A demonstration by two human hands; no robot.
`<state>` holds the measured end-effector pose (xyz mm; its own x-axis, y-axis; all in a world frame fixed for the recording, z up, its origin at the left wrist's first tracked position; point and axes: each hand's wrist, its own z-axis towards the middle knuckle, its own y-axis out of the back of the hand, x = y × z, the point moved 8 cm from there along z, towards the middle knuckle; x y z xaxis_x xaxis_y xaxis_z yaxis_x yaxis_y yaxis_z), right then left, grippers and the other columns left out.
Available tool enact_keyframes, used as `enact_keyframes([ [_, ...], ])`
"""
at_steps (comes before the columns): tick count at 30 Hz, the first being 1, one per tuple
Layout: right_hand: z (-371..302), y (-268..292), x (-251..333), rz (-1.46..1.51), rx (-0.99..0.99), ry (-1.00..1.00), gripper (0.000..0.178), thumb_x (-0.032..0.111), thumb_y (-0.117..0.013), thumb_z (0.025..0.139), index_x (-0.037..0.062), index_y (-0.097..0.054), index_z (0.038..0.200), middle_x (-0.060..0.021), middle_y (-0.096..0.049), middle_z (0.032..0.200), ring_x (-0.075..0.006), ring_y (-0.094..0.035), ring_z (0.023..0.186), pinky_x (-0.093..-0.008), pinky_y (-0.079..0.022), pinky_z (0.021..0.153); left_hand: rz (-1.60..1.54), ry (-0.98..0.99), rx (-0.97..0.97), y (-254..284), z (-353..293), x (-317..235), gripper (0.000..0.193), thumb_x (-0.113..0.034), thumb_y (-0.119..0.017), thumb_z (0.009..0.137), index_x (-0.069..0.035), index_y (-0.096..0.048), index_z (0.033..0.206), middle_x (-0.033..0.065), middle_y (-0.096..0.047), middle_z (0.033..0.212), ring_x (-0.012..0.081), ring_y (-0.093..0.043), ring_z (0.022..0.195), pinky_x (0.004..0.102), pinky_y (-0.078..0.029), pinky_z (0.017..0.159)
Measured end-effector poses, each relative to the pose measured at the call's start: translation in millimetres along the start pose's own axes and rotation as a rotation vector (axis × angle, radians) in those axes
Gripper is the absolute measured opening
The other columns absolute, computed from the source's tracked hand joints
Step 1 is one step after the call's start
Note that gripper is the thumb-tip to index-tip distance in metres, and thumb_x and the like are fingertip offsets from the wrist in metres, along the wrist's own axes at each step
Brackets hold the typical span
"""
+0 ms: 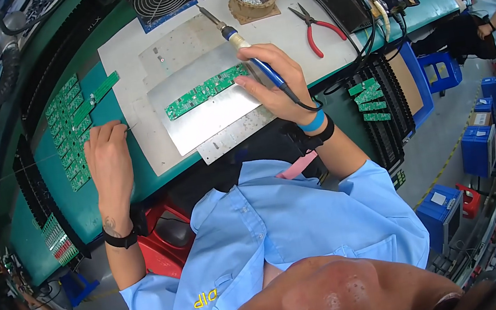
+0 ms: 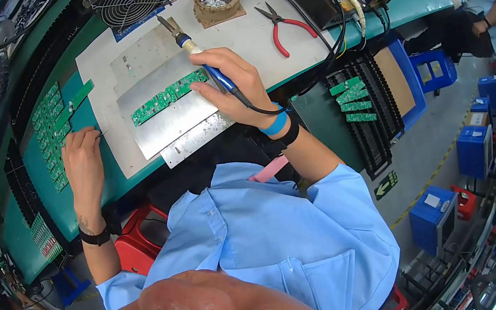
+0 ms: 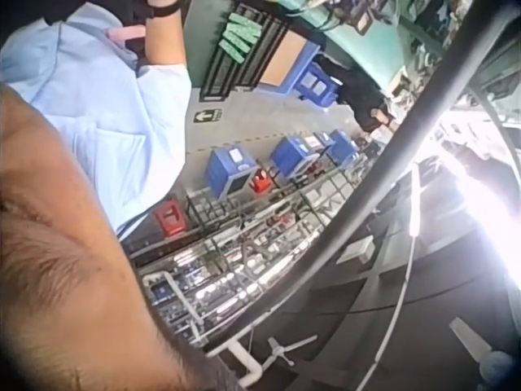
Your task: Soldering electronic components onto a printed circuit board at a factory workstation.
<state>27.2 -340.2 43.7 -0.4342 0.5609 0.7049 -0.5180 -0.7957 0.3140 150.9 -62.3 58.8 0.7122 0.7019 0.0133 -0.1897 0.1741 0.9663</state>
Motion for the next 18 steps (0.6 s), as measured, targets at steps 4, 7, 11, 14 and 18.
enact_keyframes([
  [4, 0, 1, -1, 0.005, -0.005, -0.012, 0.048, -0.003, -0.08, 0.08, 0.0007, -0.062, 0.125, -0.0166, -0.068, 0.114, -0.0272, -0.068, 0.105, -0.0356, -0.054, 0.092, -0.031, 0.021, -0.045, 9, 3, -2, 0.01, -0.004, -0.068, 0.087, -0.002, -0.071, 0.097, 0.009, -0.071, 0.099, 0.0263, -0.062, 0.097, 0.0408, -0.045, 0.086],
  [7, -2, 2, -2, -0.009, -0.015, -0.011, 0.049, -0.003, -0.08, 0.08, 0.0005, -0.062, 0.125, -0.0164, -0.069, 0.114, -0.0266, -0.068, 0.105, -0.0354, -0.054, 0.092, -0.02, 0.004, -0.119, 26, 7, -12, 0.009, -0.005, -0.07, 0.087, -0.002, -0.072, 0.095, 0.0093, -0.07, 0.093, 0.0268, -0.062, 0.093, 0.0416, -0.045, 0.086],
  [11, -1, 6, -2, 0.026, -0.051, -0.017, 0.049, -0.004, -0.079, 0.08, 0.0002, -0.061, 0.126, -0.0157, -0.069, 0.113, -0.0254, -0.068, 0.105, -0.0355, -0.054, 0.092, -0.199, -0.062, -0.183, 41, 10, -36, 0.008, -0.004, -0.072, 0.088, -0.002, -0.071, 0.095, 0.0107, -0.069, 0.087, 0.0275, -0.064, 0.083, 0.0394, -0.049, 0.079],
  [14, 1, 6, 12, 0.057, -0.024, 0.008, 0.049, -0.005, -0.078, 0.081, -0.0003, -0.06, 0.127, -0.0156, -0.068, 0.114, -0.0241, -0.068, 0.104, -0.0348, -0.055, 0.09, -0.584, -0.016, -0.185, 42, 9, -58, 0.008, -0.002, -0.073, 0.088, -0.001, -0.069, 0.094, 0.0111, -0.067, 0.084, 0.0255, -0.065, 0.073, 0.0355, -0.052, 0.068],
  [18, -2, -11, 39, 0.274, 0.05, -0.055, 0.05, -0.006, -0.077, 0.082, -0.0009, -0.059, 0.128, -0.0159, -0.067, 0.115, -0.0215, -0.07, 0.098, -0.0337, -0.057, 0.087, -0.809, -0.057, -0.108, 36, 13, -91, 0.004, 0.001, -0.07, 0.092, 0.002, -0.068, 0.095, 0.0108, -0.067, 0.083, 0.0173, -0.065, 0.071, 0.0292, -0.052, 0.067],
])
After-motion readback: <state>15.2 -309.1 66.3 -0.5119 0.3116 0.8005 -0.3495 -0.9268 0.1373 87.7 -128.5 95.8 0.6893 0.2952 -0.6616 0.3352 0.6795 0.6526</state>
